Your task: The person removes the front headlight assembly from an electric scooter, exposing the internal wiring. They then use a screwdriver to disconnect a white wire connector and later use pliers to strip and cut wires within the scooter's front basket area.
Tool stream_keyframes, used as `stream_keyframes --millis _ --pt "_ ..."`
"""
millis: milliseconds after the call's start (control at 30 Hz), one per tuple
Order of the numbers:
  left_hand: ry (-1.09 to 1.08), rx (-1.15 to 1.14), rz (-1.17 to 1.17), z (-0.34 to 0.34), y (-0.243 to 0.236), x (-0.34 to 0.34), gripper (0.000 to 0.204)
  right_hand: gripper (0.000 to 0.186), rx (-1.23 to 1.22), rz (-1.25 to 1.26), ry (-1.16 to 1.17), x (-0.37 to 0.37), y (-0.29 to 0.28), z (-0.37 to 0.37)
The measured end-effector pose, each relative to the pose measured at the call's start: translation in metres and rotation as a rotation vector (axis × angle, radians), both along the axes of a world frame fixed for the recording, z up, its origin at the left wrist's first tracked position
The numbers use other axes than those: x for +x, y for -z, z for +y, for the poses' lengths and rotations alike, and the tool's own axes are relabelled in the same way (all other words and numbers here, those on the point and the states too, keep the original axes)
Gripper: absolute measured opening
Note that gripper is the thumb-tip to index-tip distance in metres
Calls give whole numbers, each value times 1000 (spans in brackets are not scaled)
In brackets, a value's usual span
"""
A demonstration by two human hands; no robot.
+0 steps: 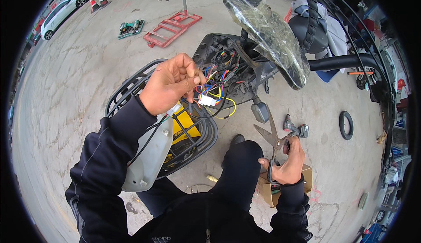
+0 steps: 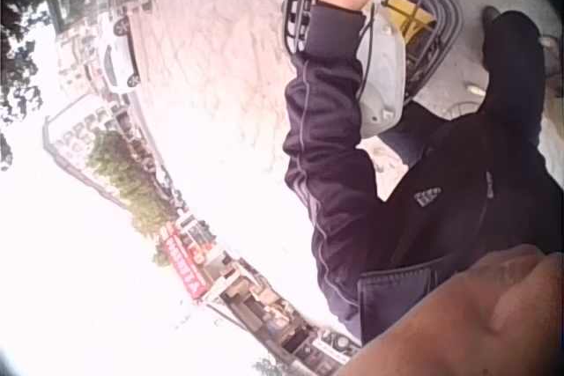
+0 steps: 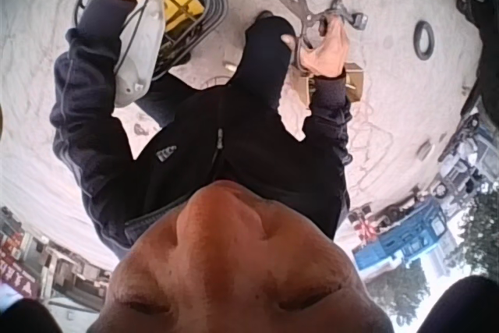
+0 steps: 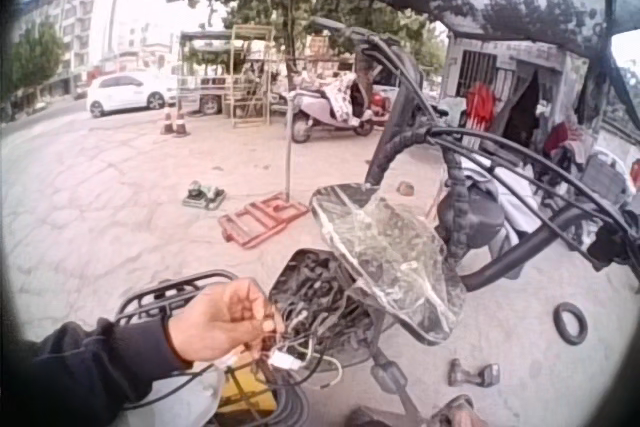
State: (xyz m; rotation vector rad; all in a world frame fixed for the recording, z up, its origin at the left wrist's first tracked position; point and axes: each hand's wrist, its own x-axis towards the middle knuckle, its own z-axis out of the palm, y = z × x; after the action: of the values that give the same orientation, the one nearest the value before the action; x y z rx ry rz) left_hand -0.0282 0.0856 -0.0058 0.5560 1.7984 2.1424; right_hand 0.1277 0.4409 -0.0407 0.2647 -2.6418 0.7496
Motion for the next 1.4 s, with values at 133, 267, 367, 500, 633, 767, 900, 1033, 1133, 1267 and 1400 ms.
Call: stream_keyframes --millis 133,267,367,500,633,767,900,1033,1133,1267,1400 --pt "28 -119 26 -9 1 1 3 79 -42 41 -76 -18 -4 -25" --pt "53 -246 67 -16 -1 -3 20 78 -68 74 -130 -32 -2 -42" --pt "83 -226 195 -14 -3 -5 21 76 -65 57 -151 -39 -2 -46" --pt "62 -282 141 -12 -12 -4 22 76 -12 65 -151 -45 -5 -49" --pt "29 -308 52 -7 -20 -3 20 73 4 25 -86 -48 -11 -63" --pt "-8 -320 109 2 -16 -1 19 73 -65 11 -60 -52 -15 -85" --pt "-43 -305 183 8 -6 4 16 71 -76 -36 -14 -50 -20 -100" --pt "-105 -277 151 17 1 9 11 68 -65 -55 -11 -50 -21 -106" --pt "-123 -258 172 21 0 12 10 67 -28 -126 25 -52 -20 -107" --pt "-110 -282 121 18 -6 16 9 65 -140 -180 -19 -51 -18 -106" --pt "-107 -291 164 17 -5 18 13 61 -285 -277 -44 -49 -15 -108"
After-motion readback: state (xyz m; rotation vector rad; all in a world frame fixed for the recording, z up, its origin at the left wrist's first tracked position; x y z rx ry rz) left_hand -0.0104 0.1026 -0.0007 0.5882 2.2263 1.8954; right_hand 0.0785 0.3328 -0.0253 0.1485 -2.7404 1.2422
